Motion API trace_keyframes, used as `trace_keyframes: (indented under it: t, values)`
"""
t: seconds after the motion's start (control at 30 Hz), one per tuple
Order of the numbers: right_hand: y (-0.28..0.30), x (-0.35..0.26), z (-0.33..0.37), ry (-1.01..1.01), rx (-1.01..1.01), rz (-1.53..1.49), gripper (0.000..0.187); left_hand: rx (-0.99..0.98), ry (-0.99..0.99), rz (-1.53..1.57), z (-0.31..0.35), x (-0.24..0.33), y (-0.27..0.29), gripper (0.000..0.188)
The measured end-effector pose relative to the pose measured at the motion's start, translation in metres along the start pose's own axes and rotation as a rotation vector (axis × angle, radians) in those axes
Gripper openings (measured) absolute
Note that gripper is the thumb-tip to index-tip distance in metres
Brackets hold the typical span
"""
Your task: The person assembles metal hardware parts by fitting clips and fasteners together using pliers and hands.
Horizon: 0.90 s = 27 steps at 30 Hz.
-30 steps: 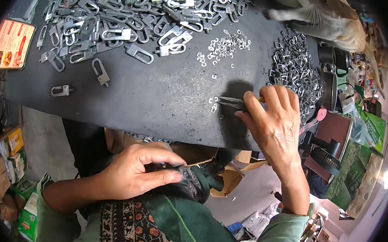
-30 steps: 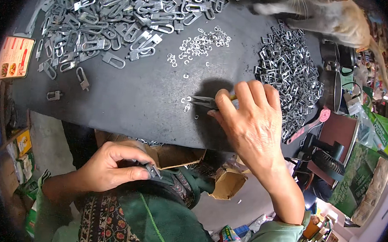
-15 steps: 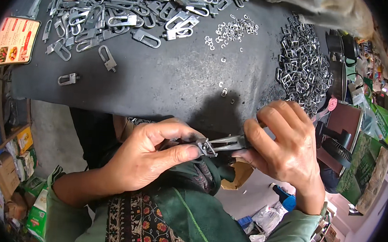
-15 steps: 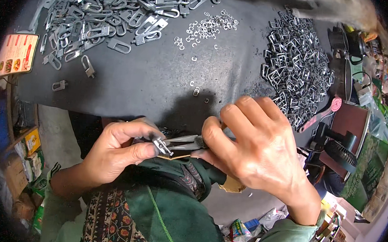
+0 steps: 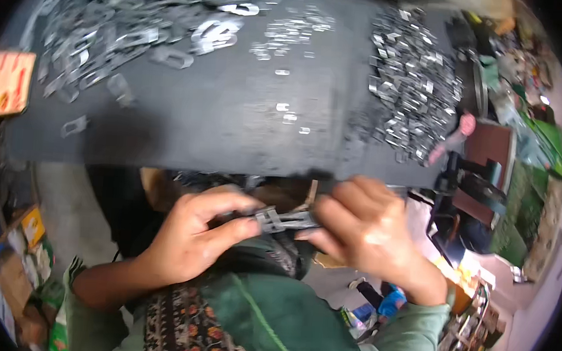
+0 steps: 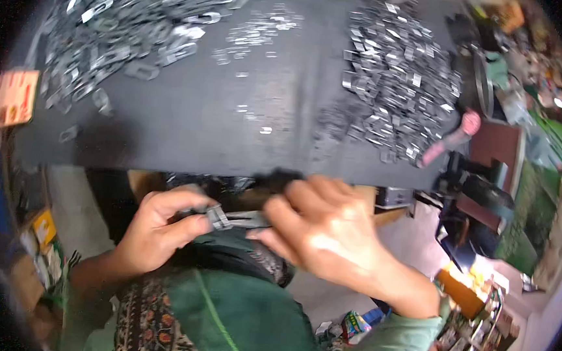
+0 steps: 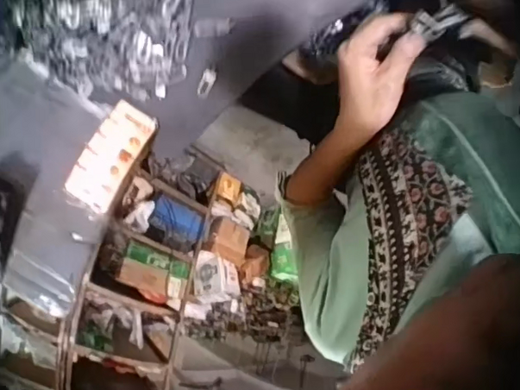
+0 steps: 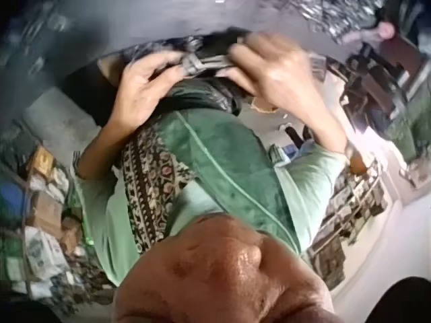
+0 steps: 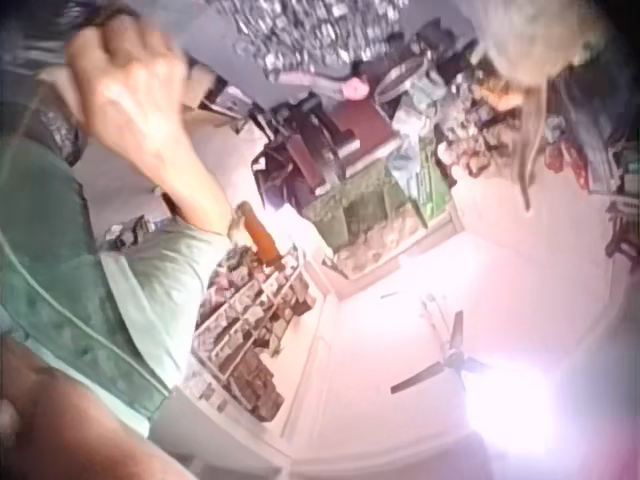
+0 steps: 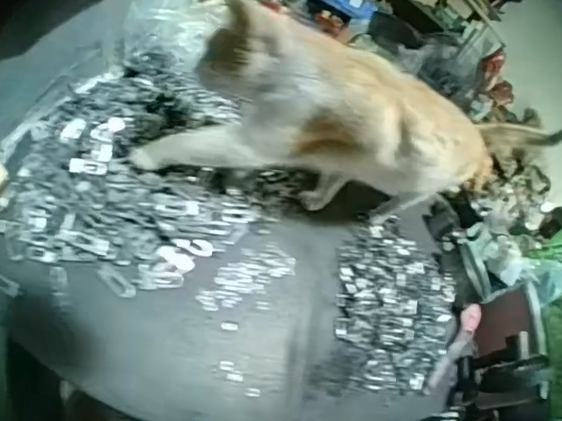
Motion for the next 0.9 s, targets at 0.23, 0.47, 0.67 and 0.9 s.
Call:
trace_keyframes:
  t: [0.23,0.47,0.67,0.9]
  values:
    - [-0.005,0.062,0.036,-0.360,0.295,-0.047,0.027,0.091,0.201,0.138,0.019,-0.068,0.022,0.051]
    - [-0.001,0.138,0.065,-0.606,0.644,0.284,0.028,0.070,0.259,0.225,0.005,-0.067,0.009,0.038]
    - [-0.010,0.144,0.071,-0.588,0.644,0.272,0.032,-0.029,0.218,-0.024,0.002,-0.059,0.004,0.024]
    - [-0.009,0.143,0.064,-0.698,0.514,0.255,0.023,-0.039,0.118,-0.181,-0.003,-0.026,-0.008,0.022]
Point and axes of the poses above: each hand's wrist, its own z-axis away from the middle knuckle, its own y-axis out of the back of the hand, x = y × z, the point moved 7 cm from there along -z, towards the middle knuckle, and after that the axes turned 5 degrees about -y, right-handed, at the moved point
